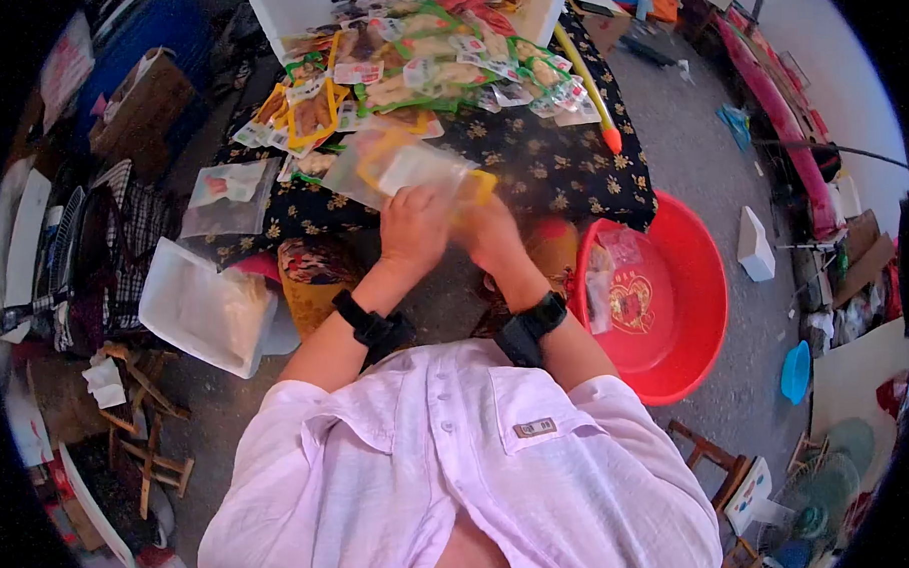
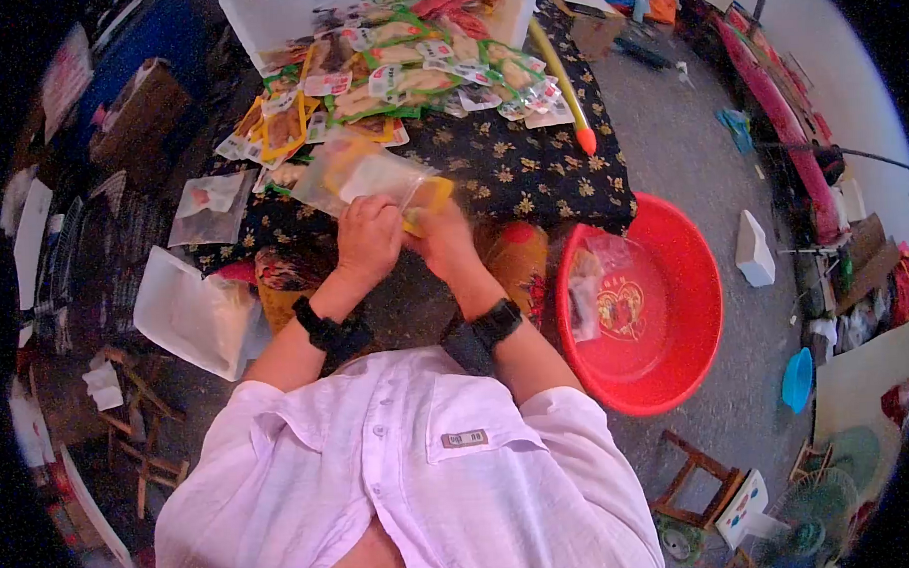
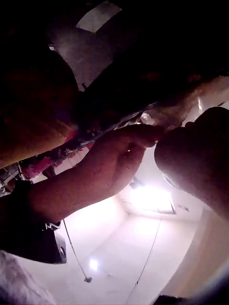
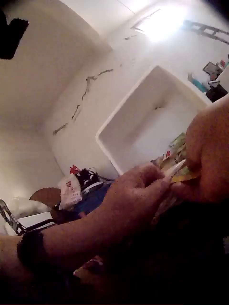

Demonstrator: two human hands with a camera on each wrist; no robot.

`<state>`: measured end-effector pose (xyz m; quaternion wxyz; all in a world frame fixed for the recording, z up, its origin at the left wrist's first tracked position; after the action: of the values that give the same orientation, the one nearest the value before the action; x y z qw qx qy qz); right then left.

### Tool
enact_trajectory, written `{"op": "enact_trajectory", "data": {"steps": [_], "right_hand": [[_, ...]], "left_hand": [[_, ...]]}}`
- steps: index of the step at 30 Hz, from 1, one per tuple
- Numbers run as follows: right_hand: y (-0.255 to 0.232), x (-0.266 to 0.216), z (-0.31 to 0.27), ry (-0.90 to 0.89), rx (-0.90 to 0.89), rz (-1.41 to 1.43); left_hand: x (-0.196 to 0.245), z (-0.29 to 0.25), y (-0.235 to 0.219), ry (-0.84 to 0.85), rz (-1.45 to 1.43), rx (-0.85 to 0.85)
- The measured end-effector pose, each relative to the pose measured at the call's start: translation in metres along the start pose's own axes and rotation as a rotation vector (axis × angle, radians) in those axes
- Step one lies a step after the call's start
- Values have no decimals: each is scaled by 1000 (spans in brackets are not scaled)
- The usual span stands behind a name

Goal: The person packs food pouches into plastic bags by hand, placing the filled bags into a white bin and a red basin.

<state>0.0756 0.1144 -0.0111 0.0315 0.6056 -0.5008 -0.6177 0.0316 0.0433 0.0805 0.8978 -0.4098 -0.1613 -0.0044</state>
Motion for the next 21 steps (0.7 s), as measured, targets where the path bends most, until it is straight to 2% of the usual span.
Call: {"op": "enact_trajectory", "data": {"steps": [3, 5, 7, 9, 11, 13, 15, 17, 19, 21], "right_hand": [[9, 17, 9, 110, -122, -288], [16, -12, 6, -236, -337, -845], [15, -15, 5, -209, -336, -940], [-7, 5, 8, 190, -115, -563], [-11, 14, 30, -75, -193, -625], [4, 9, 30, -154, -174, -574], [10, 5, 25, -44, -57, -411], [22, -6, 22, -336, -311, -764], [21, -12, 17, -292, -342, -878], [-4, -7, 14, 92, -141, -746]], "left_hand": [[-2, -5, 2, 24, 5, 22], [-6, -9, 3, 1, 28, -33], [-6, -10, 2, -2, 33, -24], [-1, -10, -1, 18, 16, 47], [2, -11, -1, 52, 8, 76], [0, -12, 4, 64, -5, 55], [-7, -14, 11, 52, -24, -20], [-4, -17, 2, 58, -21, -16], [-1, -23, -3, 78, 4, -35], [-3, -34, -1, 109, 44, -77]]}}
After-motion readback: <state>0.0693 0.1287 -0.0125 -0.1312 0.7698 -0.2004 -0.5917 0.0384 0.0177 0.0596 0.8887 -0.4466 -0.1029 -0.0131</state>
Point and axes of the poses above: each hand's wrist, its own z-axis towards the middle knuckle, its own y-axis out of the palm, x = y × z, the point moved 9 cm from there along z, towards the middle knuckle
